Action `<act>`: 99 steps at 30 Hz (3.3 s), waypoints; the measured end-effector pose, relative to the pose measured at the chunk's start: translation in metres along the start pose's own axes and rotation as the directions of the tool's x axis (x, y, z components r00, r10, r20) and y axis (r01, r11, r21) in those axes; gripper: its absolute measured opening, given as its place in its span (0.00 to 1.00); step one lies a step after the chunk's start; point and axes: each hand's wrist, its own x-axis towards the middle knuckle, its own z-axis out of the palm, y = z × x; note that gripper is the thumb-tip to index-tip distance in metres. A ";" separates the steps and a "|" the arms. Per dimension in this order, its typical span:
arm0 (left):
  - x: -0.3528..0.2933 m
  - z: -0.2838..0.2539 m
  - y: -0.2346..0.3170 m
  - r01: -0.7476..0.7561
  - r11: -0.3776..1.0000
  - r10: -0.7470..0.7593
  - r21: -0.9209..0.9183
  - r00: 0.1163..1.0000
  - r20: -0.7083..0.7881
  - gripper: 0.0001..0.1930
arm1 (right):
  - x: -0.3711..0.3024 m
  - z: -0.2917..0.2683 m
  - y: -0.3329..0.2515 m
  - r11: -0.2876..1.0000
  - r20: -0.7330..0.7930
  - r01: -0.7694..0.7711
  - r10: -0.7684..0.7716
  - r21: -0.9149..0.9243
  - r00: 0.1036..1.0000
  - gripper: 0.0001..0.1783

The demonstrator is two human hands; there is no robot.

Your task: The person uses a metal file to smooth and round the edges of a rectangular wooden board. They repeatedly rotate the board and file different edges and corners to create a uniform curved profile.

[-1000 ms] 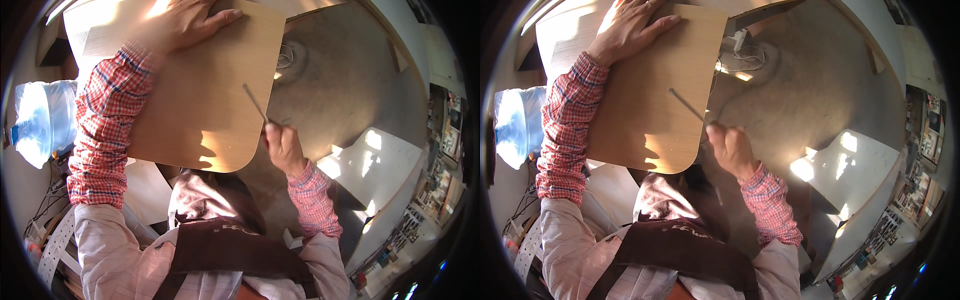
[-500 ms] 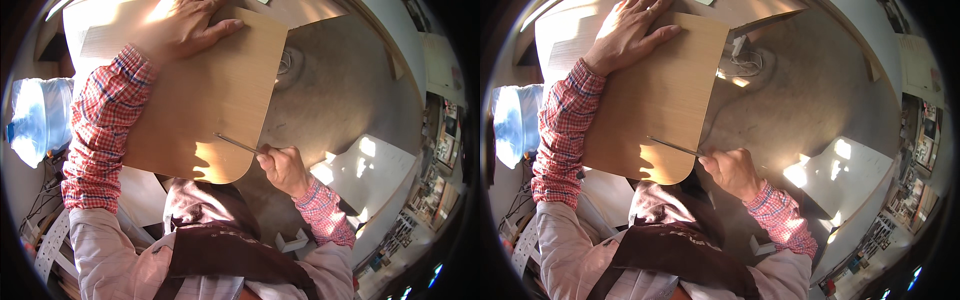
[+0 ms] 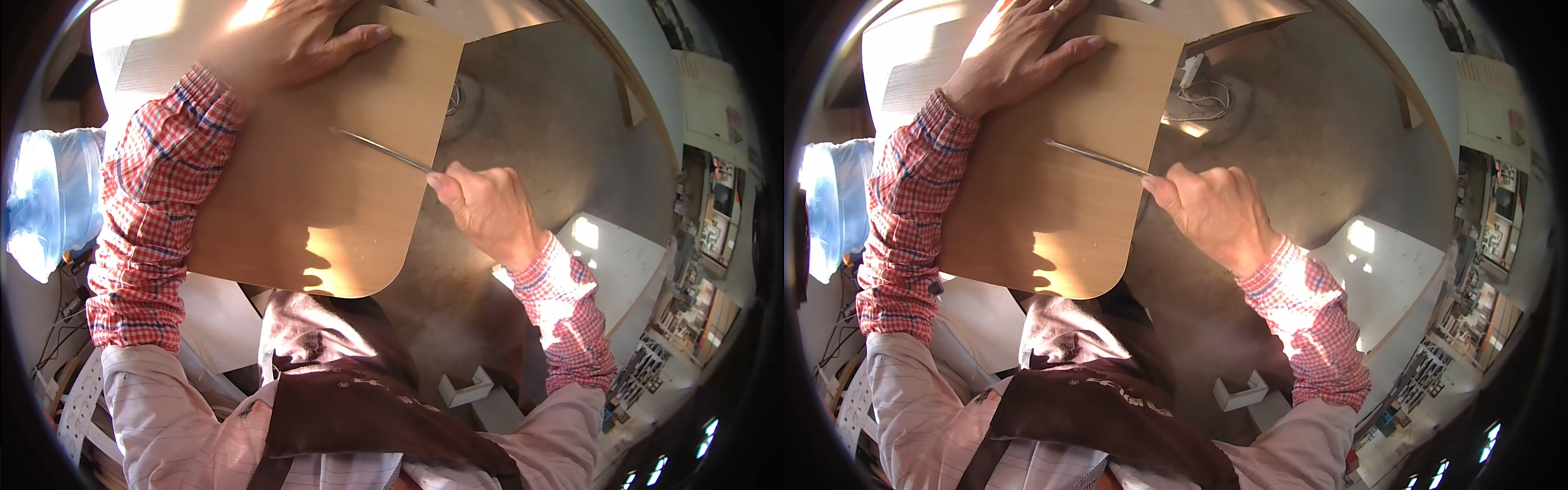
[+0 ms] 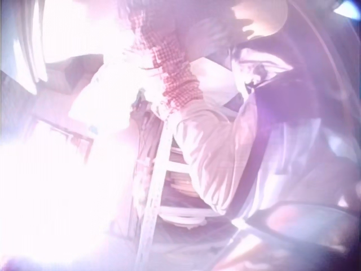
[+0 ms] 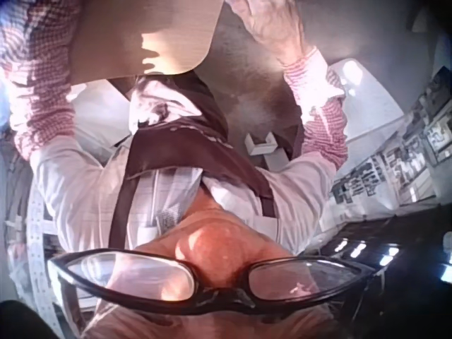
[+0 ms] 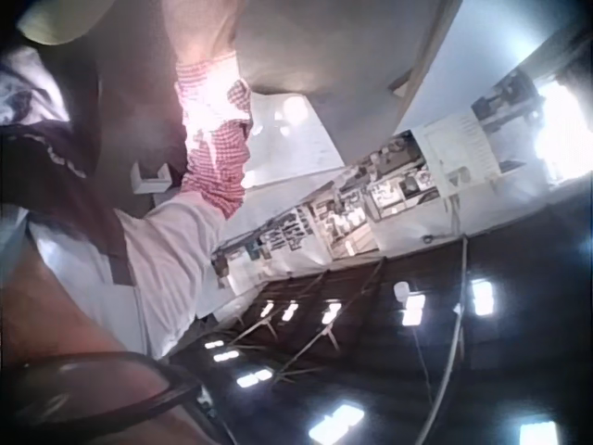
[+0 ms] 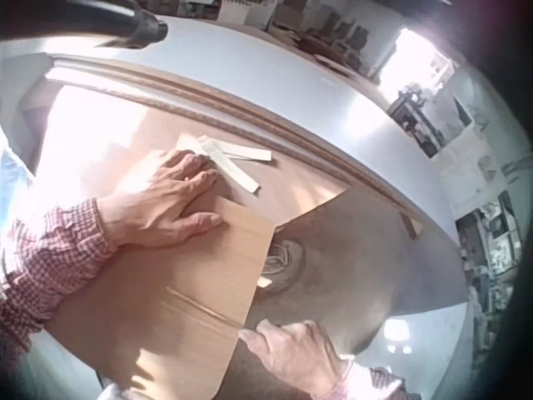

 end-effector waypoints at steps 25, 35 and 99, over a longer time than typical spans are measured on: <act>0.006 -0.002 0.005 -0.006 0.999 0.006 -0.033 1.000 -0.007 0.38 | 0.017 -0.007 0.022 0.987 -0.092 -0.092 0.105 0.135 0.990 0.29; 0.006 -0.004 0.007 -0.005 1.000 0.005 -0.025 1.000 0.009 0.39 | 0.013 0.031 0.028 0.784 -0.048 -0.251 0.335 0.567 0.941 0.34; -0.057 -0.001 0.047 0.310 0.925 -0.318 0.219 0.948 0.000 0.30 | -0.016 0.037 0.030 0.425 -0.047 -0.194 0.494 0.884 0.868 0.24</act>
